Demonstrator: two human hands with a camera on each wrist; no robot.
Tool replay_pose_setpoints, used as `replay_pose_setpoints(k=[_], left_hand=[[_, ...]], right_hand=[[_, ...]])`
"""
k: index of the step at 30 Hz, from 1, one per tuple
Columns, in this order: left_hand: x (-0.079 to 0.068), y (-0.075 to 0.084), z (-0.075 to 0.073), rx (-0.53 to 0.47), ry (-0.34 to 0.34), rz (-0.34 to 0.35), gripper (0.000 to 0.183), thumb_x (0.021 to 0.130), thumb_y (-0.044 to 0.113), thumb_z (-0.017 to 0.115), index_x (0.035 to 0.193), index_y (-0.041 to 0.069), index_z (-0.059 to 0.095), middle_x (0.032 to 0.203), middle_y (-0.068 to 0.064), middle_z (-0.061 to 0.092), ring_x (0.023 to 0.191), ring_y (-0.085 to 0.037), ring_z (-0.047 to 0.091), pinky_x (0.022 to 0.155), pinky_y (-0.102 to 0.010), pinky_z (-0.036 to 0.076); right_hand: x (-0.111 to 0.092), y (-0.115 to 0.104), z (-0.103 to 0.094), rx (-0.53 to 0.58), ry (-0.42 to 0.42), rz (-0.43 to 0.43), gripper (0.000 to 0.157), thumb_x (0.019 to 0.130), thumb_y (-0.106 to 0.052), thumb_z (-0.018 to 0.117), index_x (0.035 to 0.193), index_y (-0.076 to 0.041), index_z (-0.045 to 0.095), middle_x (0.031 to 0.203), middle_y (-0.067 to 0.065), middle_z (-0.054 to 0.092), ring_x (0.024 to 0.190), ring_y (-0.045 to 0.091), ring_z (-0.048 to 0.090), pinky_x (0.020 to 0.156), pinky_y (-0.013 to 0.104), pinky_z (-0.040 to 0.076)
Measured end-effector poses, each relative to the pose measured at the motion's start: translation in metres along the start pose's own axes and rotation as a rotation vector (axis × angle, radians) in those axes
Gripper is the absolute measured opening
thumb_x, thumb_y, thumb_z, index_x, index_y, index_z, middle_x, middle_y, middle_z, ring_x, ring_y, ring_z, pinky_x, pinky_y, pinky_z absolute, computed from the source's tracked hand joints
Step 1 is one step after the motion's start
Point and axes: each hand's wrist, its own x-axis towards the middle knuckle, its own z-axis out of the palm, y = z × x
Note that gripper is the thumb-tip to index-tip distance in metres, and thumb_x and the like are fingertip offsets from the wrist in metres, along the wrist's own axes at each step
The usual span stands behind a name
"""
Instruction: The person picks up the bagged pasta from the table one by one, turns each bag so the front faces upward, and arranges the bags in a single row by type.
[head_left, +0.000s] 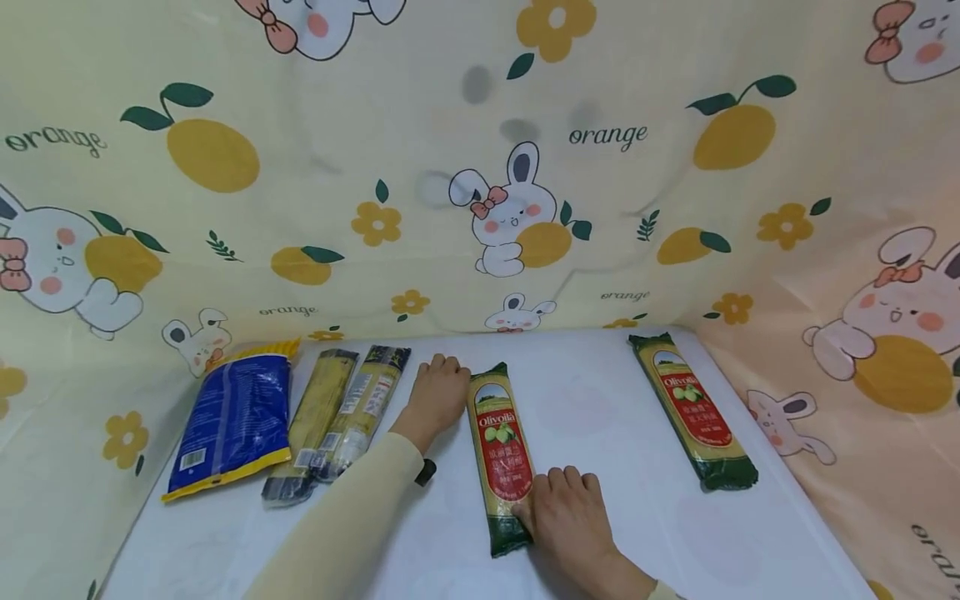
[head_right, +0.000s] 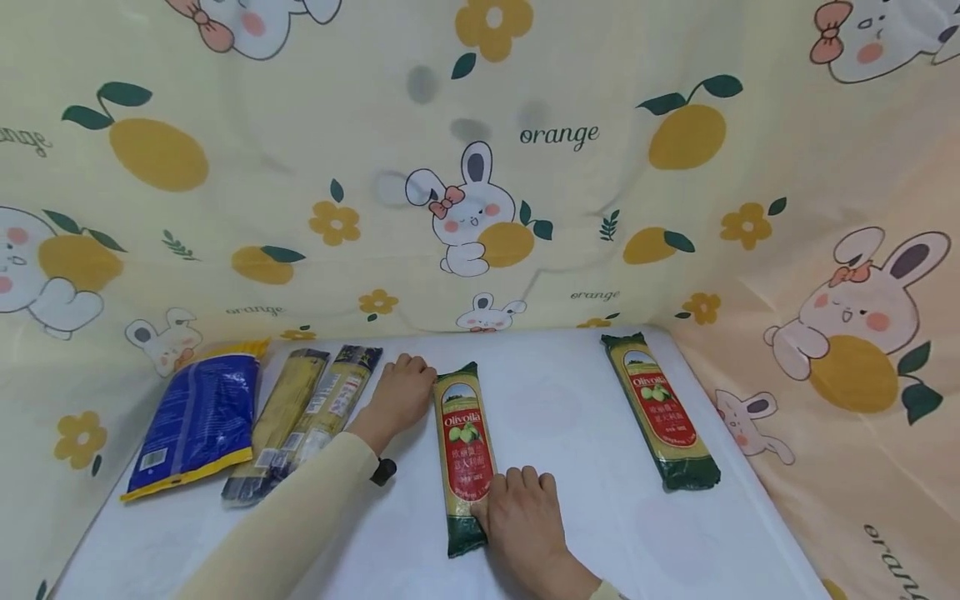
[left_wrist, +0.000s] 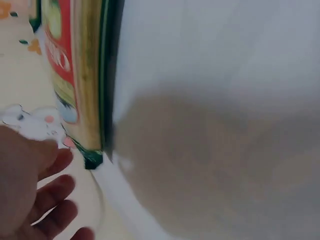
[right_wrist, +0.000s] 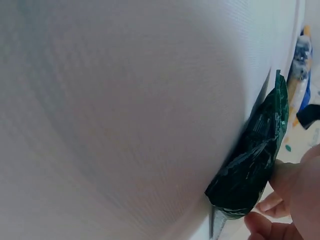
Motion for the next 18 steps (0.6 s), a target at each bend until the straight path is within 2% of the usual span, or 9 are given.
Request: replay_pose_setpoints(k=[4,7,9,12,14,18], left_hand=[[-0.019,0.014,-0.004,-0.074,-0.074,0.115,0.041,0.11,0.037,0.057,0.14,0.011,0.065,0.141,-0.01,0.064,0.133,-0.03,0.057,0.106,-0.051,0.052],[-0.036,0.024,-0.005,-0.133,-0.189,0.19,0.063,0.109,0.051,0.051,0.158,0.012,0.048,0.164,-0.011,0.046,0.153,-0.031,0.042,0.12,-0.053,0.041],[-0.045,0.027,-0.004,-0.146,-0.27,0.205,0.072,0.109,0.058,0.045,0.166,0.013,0.036,0.173,-0.009,0.032,0.161,-0.03,0.028,0.126,-0.054,0.032],[-0.051,0.026,0.002,-0.139,-0.329,0.207,0.076,0.109,0.062,0.037,0.169,0.016,0.026,0.177,-0.006,0.021,0.164,-0.027,0.018,0.13,-0.053,0.023],[-0.051,0.024,0.006,-0.138,-0.327,0.218,0.076,0.11,0.062,0.035,0.17,0.017,0.023,0.177,-0.004,0.018,0.164,-0.025,0.017,0.13,-0.053,0.022],[-0.046,0.022,0.011,-0.15,-0.322,0.22,0.074,0.11,0.061,0.035,0.17,0.018,0.023,0.178,-0.003,0.017,0.164,-0.025,0.016,0.13,-0.054,0.021]], right_hand=[[0.002,-0.001,0.0,0.046,-0.001,-0.017,0.056,0.086,-0.06,0.08,0.094,-0.008,0.062,0.086,0.006,0.057,0.086,0.024,0.055,0.08,0.044,0.048],[0.007,-0.004,0.0,0.081,-0.063,-0.068,0.07,0.089,-0.063,0.075,0.123,-0.002,0.067,0.123,0.012,0.068,0.117,0.031,0.063,0.1,0.054,0.051],[0.01,-0.007,0.0,0.105,-0.148,-0.097,0.079,0.093,-0.065,0.068,0.141,-0.002,0.063,0.145,0.014,0.063,0.135,0.034,0.058,0.11,0.059,0.047],[0.014,-0.012,0.002,0.14,-0.265,-0.11,0.082,0.099,-0.064,0.06,0.154,-0.004,0.053,0.161,0.013,0.05,0.15,0.034,0.046,0.118,0.061,0.039],[0.017,-0.014,0.004,0.159,-0.299,-0.106,0.081,0.102,-0.063,0.056,0.157,-0.004,0.049,0.165,0.014,0.045,0.154,0.034,0.04,0.12,0.062,0.035],[0.022,-0.016,0.012,0.174,-0.313,-0.105,0.082,0.104,-0.062,0.052,0.16,-0.003,0.044,0.168,0.014,0.04,0.158,0.033,0.034,0.122,0.063,0.032]])
